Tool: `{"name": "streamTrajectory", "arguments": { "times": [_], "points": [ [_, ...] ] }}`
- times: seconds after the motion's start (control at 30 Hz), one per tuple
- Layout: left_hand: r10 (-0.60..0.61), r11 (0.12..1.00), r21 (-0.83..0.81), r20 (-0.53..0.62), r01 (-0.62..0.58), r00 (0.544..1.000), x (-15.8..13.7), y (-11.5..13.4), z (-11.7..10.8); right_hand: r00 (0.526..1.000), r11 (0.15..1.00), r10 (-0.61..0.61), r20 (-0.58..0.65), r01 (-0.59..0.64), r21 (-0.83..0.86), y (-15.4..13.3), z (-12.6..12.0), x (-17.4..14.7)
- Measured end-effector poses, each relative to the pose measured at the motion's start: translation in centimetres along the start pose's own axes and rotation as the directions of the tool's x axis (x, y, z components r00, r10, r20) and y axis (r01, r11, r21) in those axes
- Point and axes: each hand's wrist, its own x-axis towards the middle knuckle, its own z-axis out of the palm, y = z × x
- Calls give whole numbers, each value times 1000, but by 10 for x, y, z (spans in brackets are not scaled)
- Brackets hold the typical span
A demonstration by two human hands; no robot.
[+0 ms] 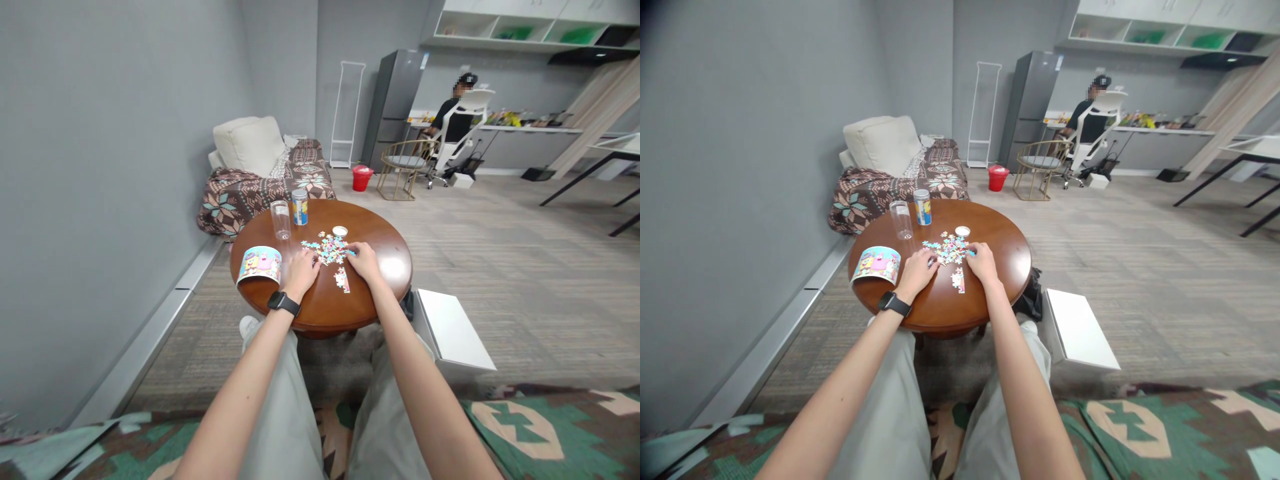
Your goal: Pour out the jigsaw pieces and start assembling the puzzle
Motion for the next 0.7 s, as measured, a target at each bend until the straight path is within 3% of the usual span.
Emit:
{"name": "streamTrajectory", "arguments": {
  "times": [0.13,0.23,0.33,0.53,0.7],
  "points": [
    [91,996,0,14,-91,996,0,-1,3,998,997,38,-40,-41,-68,-7,-1,-3],
    [106,994,-17,8,-106,994,0,-2,4,1000,995,-5,6,6,-95,-8,-1,-5],
    [92,996,-14,-8,-92,996,1,-2,6,999,998,-49,23,50,-36,-6,-1,-5],
    [114,993,-30,20,-114,993,1,-4,7,997,997,49,60,-52,53,-7,-6,-3],
    [76,994,-83,-27,-78,997,2,-2,1,997,980,68,45,-75,183,-15,-11,-4]
  ]
}}
